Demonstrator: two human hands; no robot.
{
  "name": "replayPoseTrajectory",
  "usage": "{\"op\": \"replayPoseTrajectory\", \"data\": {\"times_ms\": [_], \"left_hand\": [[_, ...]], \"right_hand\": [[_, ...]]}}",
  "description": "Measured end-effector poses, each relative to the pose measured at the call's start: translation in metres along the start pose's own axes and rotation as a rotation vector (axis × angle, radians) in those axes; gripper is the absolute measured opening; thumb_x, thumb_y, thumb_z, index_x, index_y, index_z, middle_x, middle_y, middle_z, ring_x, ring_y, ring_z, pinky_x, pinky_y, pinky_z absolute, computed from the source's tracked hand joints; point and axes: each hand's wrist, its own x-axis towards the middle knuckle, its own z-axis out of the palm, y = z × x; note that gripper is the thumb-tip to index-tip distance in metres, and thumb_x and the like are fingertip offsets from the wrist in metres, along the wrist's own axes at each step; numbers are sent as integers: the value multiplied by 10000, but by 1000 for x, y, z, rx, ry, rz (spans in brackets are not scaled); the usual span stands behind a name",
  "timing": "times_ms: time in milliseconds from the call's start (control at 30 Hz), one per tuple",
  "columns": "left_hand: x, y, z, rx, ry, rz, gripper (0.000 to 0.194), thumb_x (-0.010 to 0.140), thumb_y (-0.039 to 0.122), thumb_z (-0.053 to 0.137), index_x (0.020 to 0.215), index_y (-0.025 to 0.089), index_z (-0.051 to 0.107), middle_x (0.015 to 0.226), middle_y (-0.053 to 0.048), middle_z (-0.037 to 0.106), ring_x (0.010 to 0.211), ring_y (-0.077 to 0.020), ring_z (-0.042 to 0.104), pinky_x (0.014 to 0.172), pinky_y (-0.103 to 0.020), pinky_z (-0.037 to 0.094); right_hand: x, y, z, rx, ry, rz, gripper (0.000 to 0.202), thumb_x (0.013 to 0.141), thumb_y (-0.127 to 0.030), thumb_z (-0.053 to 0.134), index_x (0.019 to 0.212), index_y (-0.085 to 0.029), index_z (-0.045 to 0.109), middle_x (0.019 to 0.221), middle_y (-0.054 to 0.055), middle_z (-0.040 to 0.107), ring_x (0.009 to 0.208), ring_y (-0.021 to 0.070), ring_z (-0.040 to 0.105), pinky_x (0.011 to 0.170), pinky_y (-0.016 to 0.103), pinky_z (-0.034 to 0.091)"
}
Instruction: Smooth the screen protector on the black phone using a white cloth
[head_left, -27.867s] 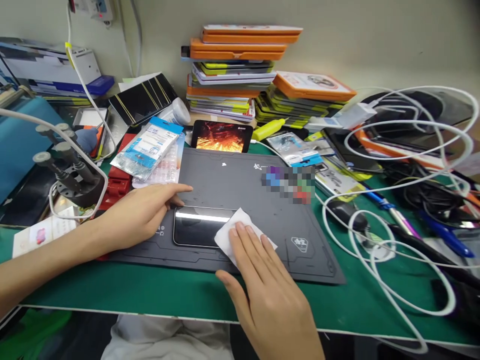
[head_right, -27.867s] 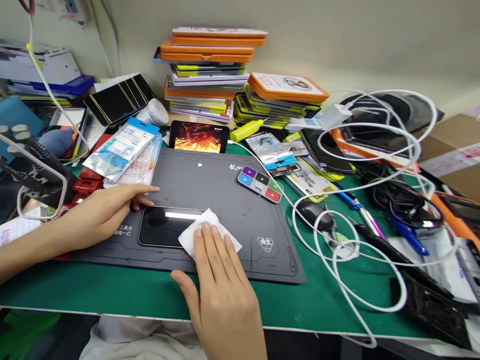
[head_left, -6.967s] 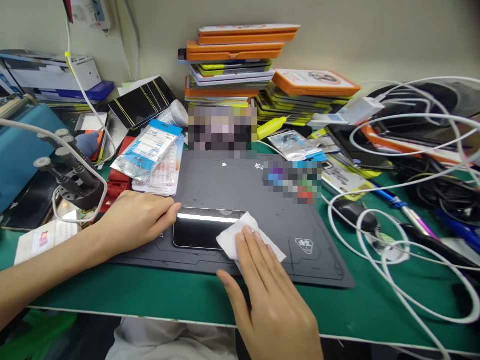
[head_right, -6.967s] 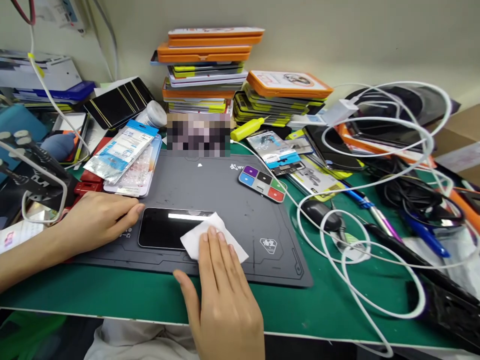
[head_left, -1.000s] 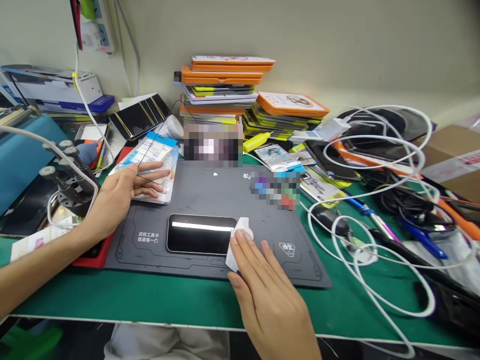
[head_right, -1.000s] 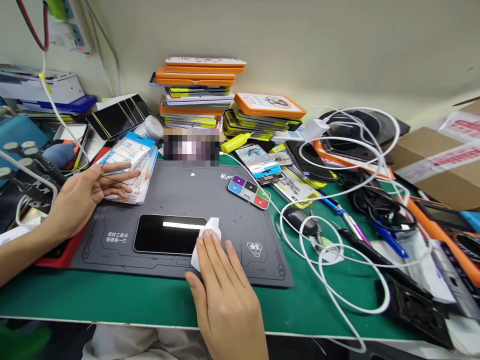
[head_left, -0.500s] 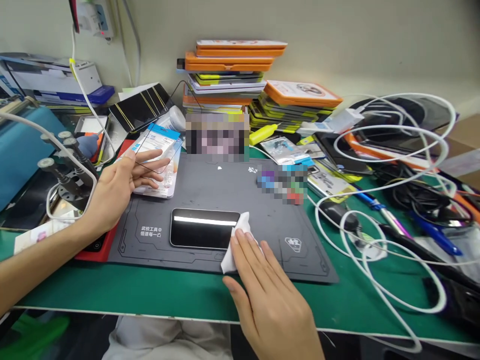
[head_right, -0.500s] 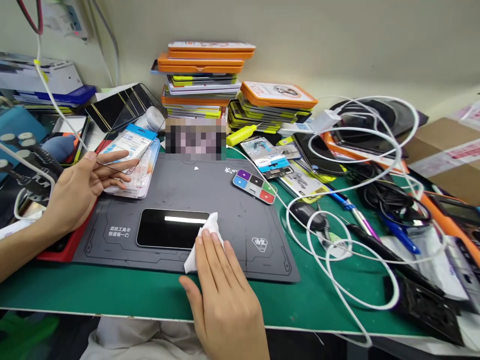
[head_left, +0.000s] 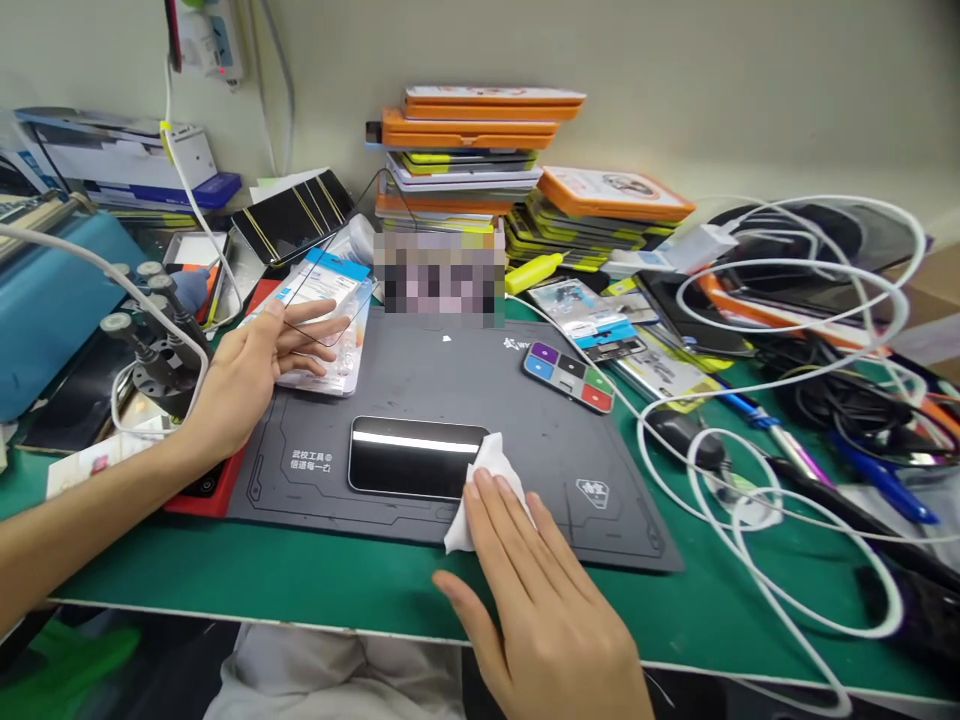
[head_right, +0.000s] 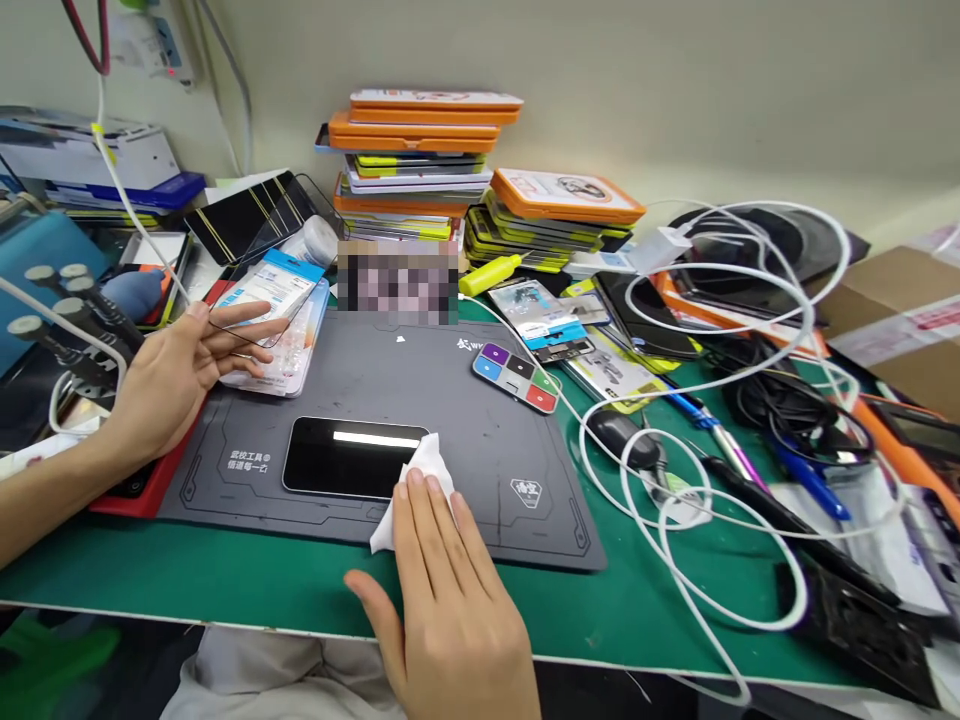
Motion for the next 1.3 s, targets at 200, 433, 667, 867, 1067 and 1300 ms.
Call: {"op": "replayPoseTrajectory", "data": {"times_ms": [200,433,667,867,1067,1300], "left_hand": [[3,1,-2,-42,31,-4,561,1110,565,460,1346,139,739,1325,-160,786,1031,-279,771,939,-444,608],[3,-1,0,-67,43,-12,579,1105,562,473,1344,95,718,1312,-180,788,988,-258,768,881,-402,610],[2,0,0,-74,36,-26,565,1105,549,469,1325,96,725,1300,-181,792,985,-244,765,888,-387,601],[5,-2,-1,-75,38,-27,589,1077,597,504,1313,109,736,1293,-189,792,971,-258,767,892,-414,605],[3,-1,0,-77,34,-30,574,1084,575,497,1311,106,737,1295,-178,795,980,-252,767,904,-405,603],[4,-2,-3,-67,32,23,574,1109,562,455,1324,113,741,1307,-166,792,1005,-254,767,928,-404,593]], "right_hand": [[40,4,19,7,13,53,576,1138,-438,485,1459,25,609,1511,202,652,1389,326,661,1214,474,516],[20,-10,13,23,35,27,630,1120,-457,534,1509,37,563,1560,219,607,1454,327,603,1293,445,414],[33,-7,20,57,22,25,588,1127,-436,519,1508,10,570,1556,193,616,1433,324,625,1243,471,490],[49,-16,26,37,17,57,648,1130,-491,480,1497,37,566,1540,247,611,1423,372,628,1174,525,564],[24,-32,10,64,32,2,642,1107,-491,549,1499,17,574,1557,218,605,1432,345,624,1180,476,561],[60,-33,28,59,-22,85,650,1138,-496,445,1486,37,580,1553,247,596,1451,361,603,1208,499,550]]}}
